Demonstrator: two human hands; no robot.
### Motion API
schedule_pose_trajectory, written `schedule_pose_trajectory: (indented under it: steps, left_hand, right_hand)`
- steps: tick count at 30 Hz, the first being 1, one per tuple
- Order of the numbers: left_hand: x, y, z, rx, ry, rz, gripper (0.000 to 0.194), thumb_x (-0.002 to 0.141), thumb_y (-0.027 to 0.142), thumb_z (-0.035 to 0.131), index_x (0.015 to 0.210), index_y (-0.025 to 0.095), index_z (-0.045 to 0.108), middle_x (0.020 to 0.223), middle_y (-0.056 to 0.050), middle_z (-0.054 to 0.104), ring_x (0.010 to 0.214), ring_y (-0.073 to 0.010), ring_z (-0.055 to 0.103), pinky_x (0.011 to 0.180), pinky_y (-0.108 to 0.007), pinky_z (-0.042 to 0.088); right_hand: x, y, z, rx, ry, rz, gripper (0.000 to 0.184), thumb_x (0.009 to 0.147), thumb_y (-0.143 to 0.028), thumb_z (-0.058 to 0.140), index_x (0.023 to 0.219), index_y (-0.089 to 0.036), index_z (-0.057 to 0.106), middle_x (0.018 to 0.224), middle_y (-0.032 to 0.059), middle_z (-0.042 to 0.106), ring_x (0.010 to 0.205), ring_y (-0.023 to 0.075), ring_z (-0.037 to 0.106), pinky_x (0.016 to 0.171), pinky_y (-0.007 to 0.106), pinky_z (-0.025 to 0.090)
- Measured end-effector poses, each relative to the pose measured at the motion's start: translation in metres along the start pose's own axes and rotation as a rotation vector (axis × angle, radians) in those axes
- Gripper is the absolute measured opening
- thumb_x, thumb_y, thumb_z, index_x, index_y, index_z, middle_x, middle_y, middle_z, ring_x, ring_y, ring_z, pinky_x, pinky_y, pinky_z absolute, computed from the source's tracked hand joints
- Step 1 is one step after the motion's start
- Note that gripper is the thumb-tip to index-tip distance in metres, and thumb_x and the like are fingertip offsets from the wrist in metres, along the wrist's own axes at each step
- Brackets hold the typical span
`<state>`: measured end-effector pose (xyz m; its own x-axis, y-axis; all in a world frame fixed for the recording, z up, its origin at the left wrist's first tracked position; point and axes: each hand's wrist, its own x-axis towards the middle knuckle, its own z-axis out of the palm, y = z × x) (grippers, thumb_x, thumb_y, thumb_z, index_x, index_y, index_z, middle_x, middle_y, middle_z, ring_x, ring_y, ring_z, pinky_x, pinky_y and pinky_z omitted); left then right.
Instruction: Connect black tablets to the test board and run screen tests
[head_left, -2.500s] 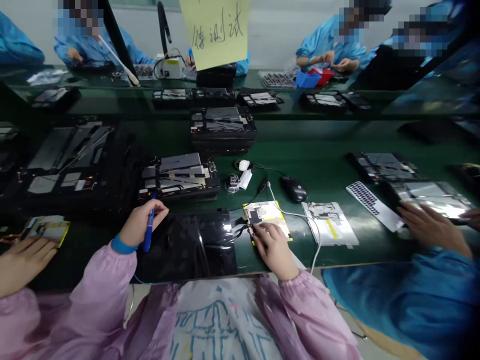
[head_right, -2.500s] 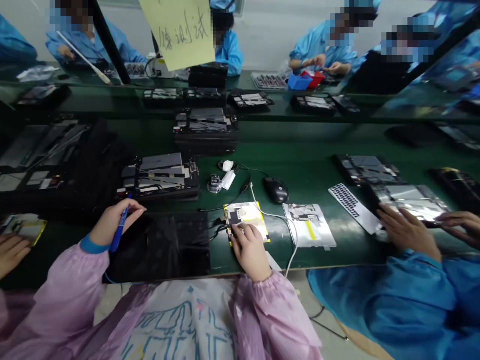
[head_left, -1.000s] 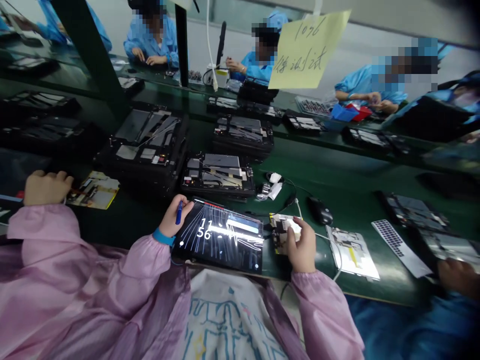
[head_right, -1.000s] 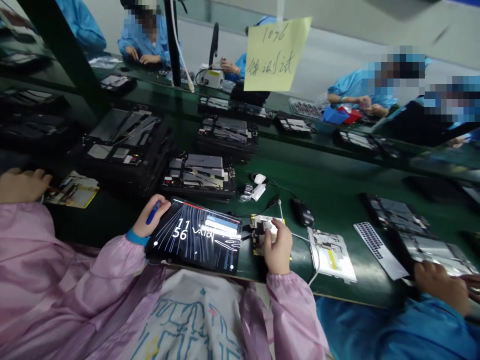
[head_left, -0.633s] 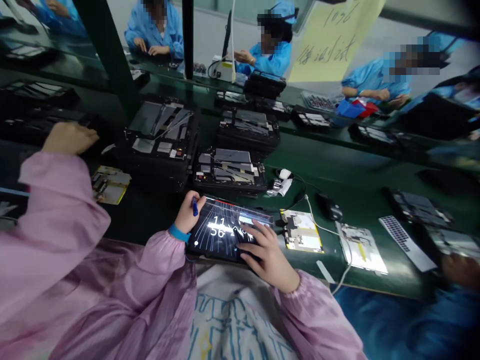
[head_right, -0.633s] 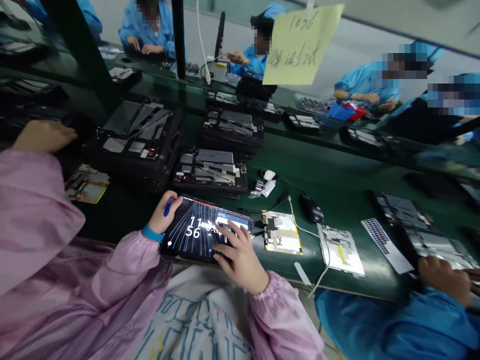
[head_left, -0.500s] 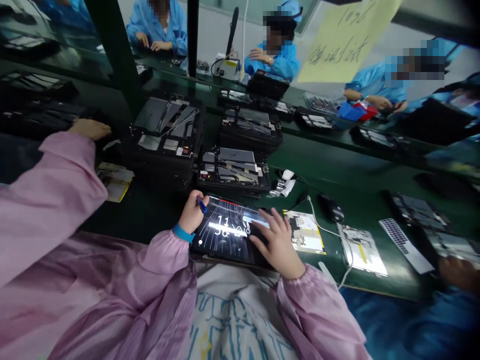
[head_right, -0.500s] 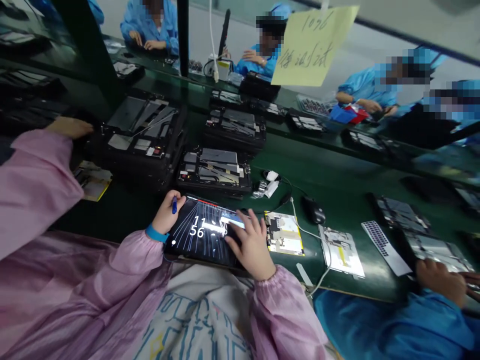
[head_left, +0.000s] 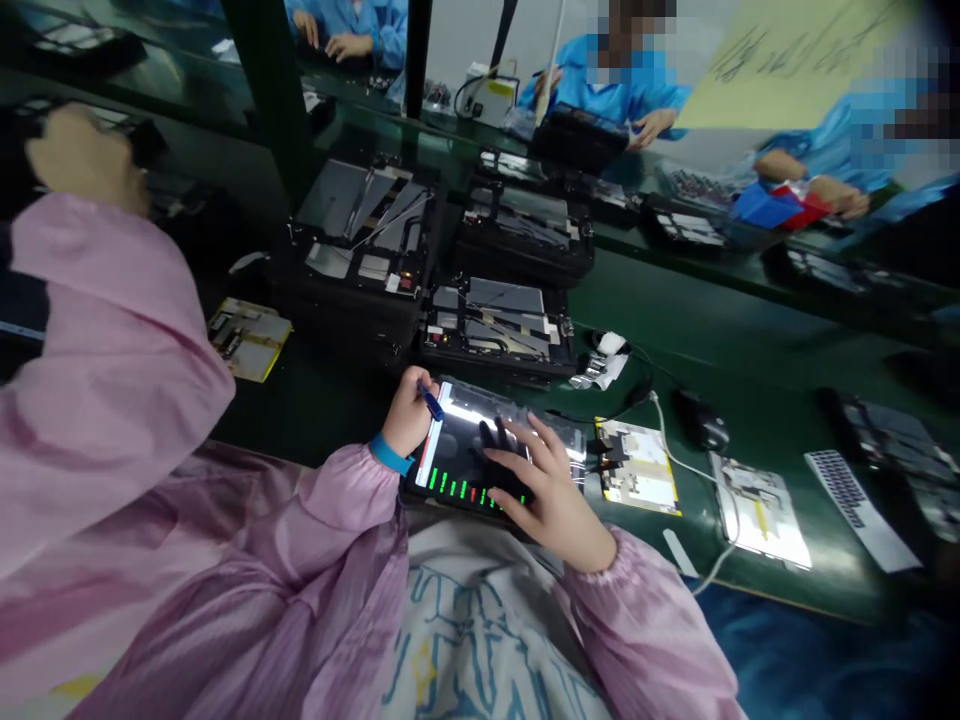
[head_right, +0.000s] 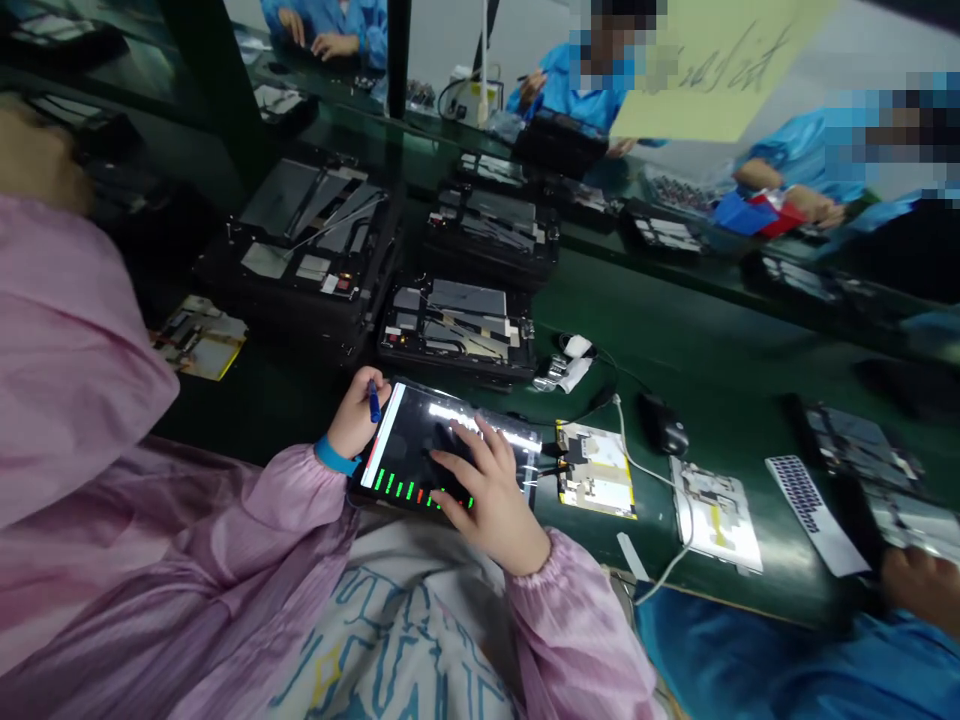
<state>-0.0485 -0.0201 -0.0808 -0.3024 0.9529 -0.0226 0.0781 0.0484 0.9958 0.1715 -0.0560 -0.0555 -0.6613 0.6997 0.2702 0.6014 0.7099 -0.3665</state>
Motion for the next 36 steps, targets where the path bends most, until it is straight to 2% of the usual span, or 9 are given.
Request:
schedule_pose_trajectory:
  steps: [7,12,17,21,24,28,32,36]
  left_hand:
    - [-0.002,-0.004,0.003,-0.024,-0.024,0.010,0.012,0.082,0.014,0.047,0.078,0.021,0.038,0.076,0.003,0.043,0.075,-0.0127,0.046,0.080,-0.027,0.038]
    - [-0.001,-0.006,0.004,-0.039,-0.029,0.014,0.012,0.081,0.013,0.047,0.079,0.021,0.038,0.078,0.003,0.045,0.076,-0.0127,0.046,0.081,-0.028,0.038]
    - [-0.002,-0.004,0.003,-0.017,-0.043,0.028,0.012,0.081,0.014,0.047,0.078,0.021,0.038,0.078,0.002,0.048,0.076,-0.0125,0.047,0.081,-0.028,0.038]
    - [-0.003,-0.004,0.003,-0.043,-0.038,0.052,0.011,0.081,0.017,0.048,0.079,0.021,0.038,0.079,0.002,0.049,0.077,-0.0128,0.048,0.080,-0.027,0.038]
    - [-0.003,-0.005,0.003,-0.049,-0.037,0.068,0.013,0.081,0.020,0.050,0.078,0.021,0.038,0.078,0.003,0.047,0.075,-0.0125,0.047,0.079,-0.027,0.037]
    - [-0.004,-0.002,0.001,-0.040,-0.038,0.099,0.017,0.081,0.029,0.053,0.078,0.021,0.038,0.077,0.003,0.046,0.078,-0.0133,0.049,0.082,-0.027,0.038]
    - [-0.006,0.001,-0.001,-0.010,-0.044,0.145,0.019,0.082,0.032,0.053,0.078,0.021,0.038,0.080,0.002,0.046,0.084,-0.0145,0.050,0.085,-0.027,0.038]
    - [-0.007,0.001,-0.002,0.000,-0.053,0.151,0.019,0.083,0.035,0.053,0.080,0.022,0.039,0.082,0.001,0.048,0.084,-0.0148,0.050,0.084,-0.027,0.040]
  right_hand:
    - [-0.003,-0.013,0.005,-0.046,-0.073,-0.088,0.041,0.077,-0.037,0.068,0.115,-0.024,0.061,0.139,0.0127,0.046,0.138,0.0366,0.025,0.107,0.063,0.024]
    - [-0.010,-0.009,0.011,-0.090,-0.050,-0.127,0.033,0.079,-0.031,0.068,0.111,-0.024,0.063,0.138,0.0113,0.048,0.137,0.0355,0.026,0.108,0.063,0.023]
    - [-0.014,-0.008,0.015,-0.118,-0.047,-0.147,0.033,0.081,-0.030,0.065,0.114,-0.029,0.063,0.139,0.0082,0.049,0.138,0.0358,0.025,0.107,0.064,0.023]
    - [-0.010,-0.003,0.006,-0.053,-0.014,-0.159,0.043,0.080,-0.042,0.065,0.119,-0.024,0.058,0.136,0.0127,0.050,0.137,0.0364,0.027,0.108,0.063,0.022]
    - [0.005,0.009,-0.007,0.004,0.045,-0.117,0.047,0.082,-0.049,0.060,0.121,-0.022,0.055,0.135,0.0136,0.049,0.136,0.0358,0.029,0.108,0.061,0.023]
    - [0.040,0.027,-0.019,-0.013,0.071,-0.055,0.040,0.086,-0.042,0.056,0.122,-0.024,0.054,0.134,0.0111,0.051,0.134,0.0340,0.033,0.108,0.059,0.024]
    - [0.083,0.031,-0.016,-0.029,0.005,-0.062,0.036,0.090,-0.034,0.051,0.122,-0.019,0.057,0.121,0.0105,0.061,0.121,0.0312,0.045,0.105,0.054,0.030]
    - [0.117,0.025,-0.006,-0.002,-0.118,-0.057,0.027,0.091,-0.026,0.048,0.111,-0.017,0.064,0.106,0.0110,0.066,0.103,0.0282,0.053,0.091,0.047,0.042]
